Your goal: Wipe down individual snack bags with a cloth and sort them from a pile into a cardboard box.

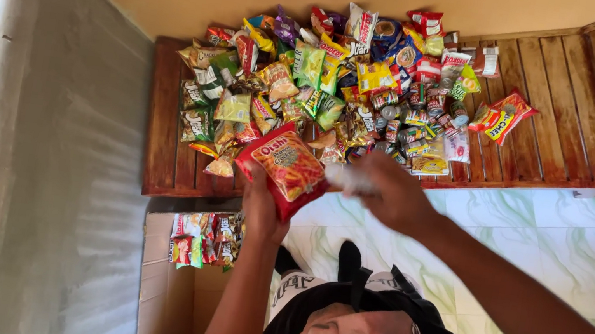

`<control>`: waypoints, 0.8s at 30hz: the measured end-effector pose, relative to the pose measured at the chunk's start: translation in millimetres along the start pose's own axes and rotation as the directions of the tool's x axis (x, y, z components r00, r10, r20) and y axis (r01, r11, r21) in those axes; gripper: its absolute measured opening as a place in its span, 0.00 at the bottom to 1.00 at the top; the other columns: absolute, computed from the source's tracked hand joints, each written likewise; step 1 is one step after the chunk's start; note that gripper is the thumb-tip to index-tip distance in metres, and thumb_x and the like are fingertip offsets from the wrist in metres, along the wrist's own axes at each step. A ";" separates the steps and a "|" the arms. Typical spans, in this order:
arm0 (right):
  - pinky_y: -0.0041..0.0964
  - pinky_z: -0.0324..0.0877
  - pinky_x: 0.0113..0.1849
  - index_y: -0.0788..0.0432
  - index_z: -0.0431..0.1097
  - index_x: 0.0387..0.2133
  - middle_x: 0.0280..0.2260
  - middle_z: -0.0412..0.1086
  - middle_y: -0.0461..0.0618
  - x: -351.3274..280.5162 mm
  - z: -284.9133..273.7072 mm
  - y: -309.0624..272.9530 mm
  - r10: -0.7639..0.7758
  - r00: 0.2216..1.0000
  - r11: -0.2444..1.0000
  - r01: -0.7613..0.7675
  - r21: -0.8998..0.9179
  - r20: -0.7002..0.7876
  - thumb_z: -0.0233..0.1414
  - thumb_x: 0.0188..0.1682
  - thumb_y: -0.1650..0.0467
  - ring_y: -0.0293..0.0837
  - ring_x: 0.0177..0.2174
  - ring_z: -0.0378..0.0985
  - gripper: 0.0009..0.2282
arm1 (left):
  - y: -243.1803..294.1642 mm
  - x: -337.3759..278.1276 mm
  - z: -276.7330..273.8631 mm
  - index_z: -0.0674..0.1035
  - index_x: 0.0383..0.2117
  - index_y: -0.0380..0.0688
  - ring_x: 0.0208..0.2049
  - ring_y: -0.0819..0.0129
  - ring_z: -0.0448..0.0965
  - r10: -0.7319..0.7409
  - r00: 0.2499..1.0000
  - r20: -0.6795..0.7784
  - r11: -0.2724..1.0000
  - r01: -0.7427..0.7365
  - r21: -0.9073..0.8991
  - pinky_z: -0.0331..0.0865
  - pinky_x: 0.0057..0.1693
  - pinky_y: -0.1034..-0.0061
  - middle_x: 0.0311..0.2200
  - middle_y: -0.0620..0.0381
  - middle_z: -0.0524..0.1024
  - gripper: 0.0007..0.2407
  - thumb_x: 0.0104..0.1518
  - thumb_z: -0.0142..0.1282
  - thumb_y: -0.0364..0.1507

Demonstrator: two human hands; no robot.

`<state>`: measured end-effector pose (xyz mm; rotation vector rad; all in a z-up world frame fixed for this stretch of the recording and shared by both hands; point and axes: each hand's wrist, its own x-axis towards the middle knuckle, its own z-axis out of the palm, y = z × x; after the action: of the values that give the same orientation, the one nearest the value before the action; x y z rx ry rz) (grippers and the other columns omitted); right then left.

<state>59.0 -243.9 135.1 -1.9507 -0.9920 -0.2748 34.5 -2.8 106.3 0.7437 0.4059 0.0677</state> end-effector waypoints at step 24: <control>0.53 0.67 0.30 0.61 0.70 0.27 0.24 0.71 0.63 60.8 66.4 6.7 0.435 0.816 0.900 -0.411 -0.148 0.381 0.48 0.55 0.54 0.62 0.28 0.76 0.21 | -26.9 -90.9 -9.4 0.70 0.58 0.35 0.48 0.67 0.79 -0.239 0.944 0.226 0.863 0.100 0.495 0.75 0.57 0.68 0.48 0.53 0.79 0.29 0.48 0.71 0.25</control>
<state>91.3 -160.2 125.8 -2.2738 -0.7699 0.3775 -54.9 -34.9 112.5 1.1870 0.2124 -0.3182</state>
